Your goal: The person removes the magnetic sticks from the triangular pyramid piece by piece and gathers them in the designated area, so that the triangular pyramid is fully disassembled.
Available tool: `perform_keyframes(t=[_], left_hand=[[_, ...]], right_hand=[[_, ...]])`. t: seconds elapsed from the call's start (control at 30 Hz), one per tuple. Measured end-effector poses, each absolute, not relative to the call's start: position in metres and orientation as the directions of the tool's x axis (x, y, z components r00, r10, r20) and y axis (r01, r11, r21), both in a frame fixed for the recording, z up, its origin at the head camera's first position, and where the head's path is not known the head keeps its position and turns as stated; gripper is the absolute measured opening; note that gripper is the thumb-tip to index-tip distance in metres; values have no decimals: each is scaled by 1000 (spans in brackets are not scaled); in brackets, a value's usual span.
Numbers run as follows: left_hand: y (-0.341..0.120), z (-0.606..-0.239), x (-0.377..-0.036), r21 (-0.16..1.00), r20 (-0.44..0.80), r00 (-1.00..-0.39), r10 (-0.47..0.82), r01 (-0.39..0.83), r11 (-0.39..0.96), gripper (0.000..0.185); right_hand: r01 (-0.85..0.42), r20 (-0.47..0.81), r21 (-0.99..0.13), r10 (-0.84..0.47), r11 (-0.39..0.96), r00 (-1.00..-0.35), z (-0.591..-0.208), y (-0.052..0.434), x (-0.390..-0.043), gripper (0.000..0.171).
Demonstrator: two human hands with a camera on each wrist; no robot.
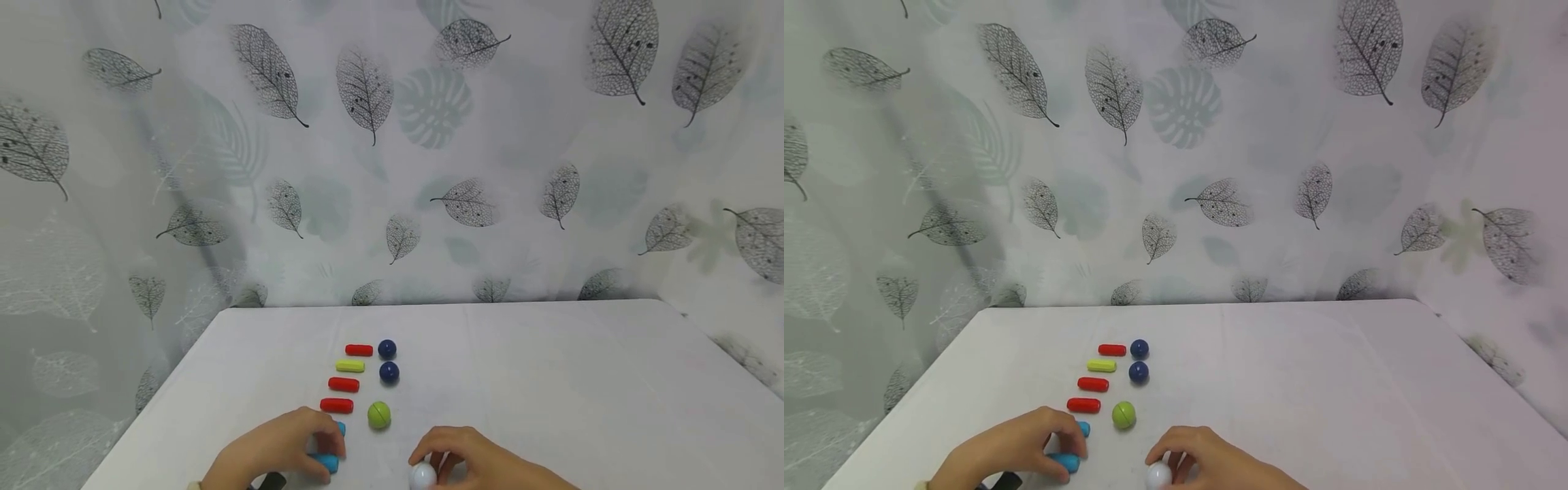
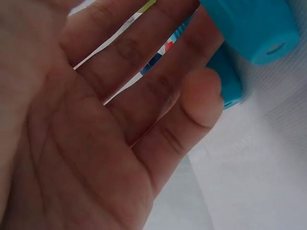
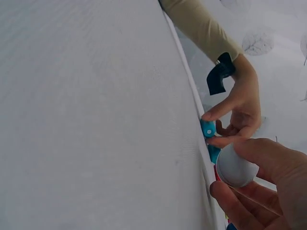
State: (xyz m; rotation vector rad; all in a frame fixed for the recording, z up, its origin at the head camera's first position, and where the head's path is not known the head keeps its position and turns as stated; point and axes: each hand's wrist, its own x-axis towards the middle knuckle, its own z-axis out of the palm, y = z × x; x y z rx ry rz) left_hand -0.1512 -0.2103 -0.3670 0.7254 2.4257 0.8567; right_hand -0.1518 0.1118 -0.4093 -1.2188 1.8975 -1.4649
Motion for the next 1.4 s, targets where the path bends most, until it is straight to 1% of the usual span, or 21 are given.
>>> perform_keyframes(t=[0.1, 0.27, 0.43, 0.6, 0.83, 0.97, 1.2, 1.27, 1.4], left_hand=[[-210, -366, -150, 690, -247, -750, 614, 308, 655, 22], [-210, -365, -148, 695, -258, -770, 583, 271, 666, 22], [-213, -366, -148, 686, -245, -780, 576, 281, 671, 20], [-214, -367, -149, 675, -246, -776, 580, 292, 678, 18], [-212, -368, -151, 680, -237, -758, 607, 317, 662, 18], [-212, -368, -152, 674, -227, -752, 618, 337, 657, 19], [-213, -368, -153, 677, -202, -749, 632, 359, 642, 20], [-212, -367, -154, 682, -204, -748, 631, 354, 640, 19], [-210, -365, -155, 657, -200, -762, 616, 362, 662, 14]], right_hand=[[-387, 177, -921, -833, 48, -525, -413, 107, -152, 30], [-386, 172, -920, -808, 73, -563, -412, 95, -151, 31], [-404, 197, -911, -776, 80, -599, -412, 84, -152, 33], [-281, 102, -951, -733, 126, -672, -415, 73, -153, 31], [-264, 103, -958, -732, 109, -673, -420, 63, -151, 30], [-249, 96, -962, -717, 111, -691, -422, 60, -150, 29], [-206, 49, -968, -698, 142, -714, -419, 57, -150, 29], [-203, 46, -969, -695, 144, -717, -419, 56, -150, 30], [-217, 55, -965, -693, 147, -718, -419, 56, -150, 31]])
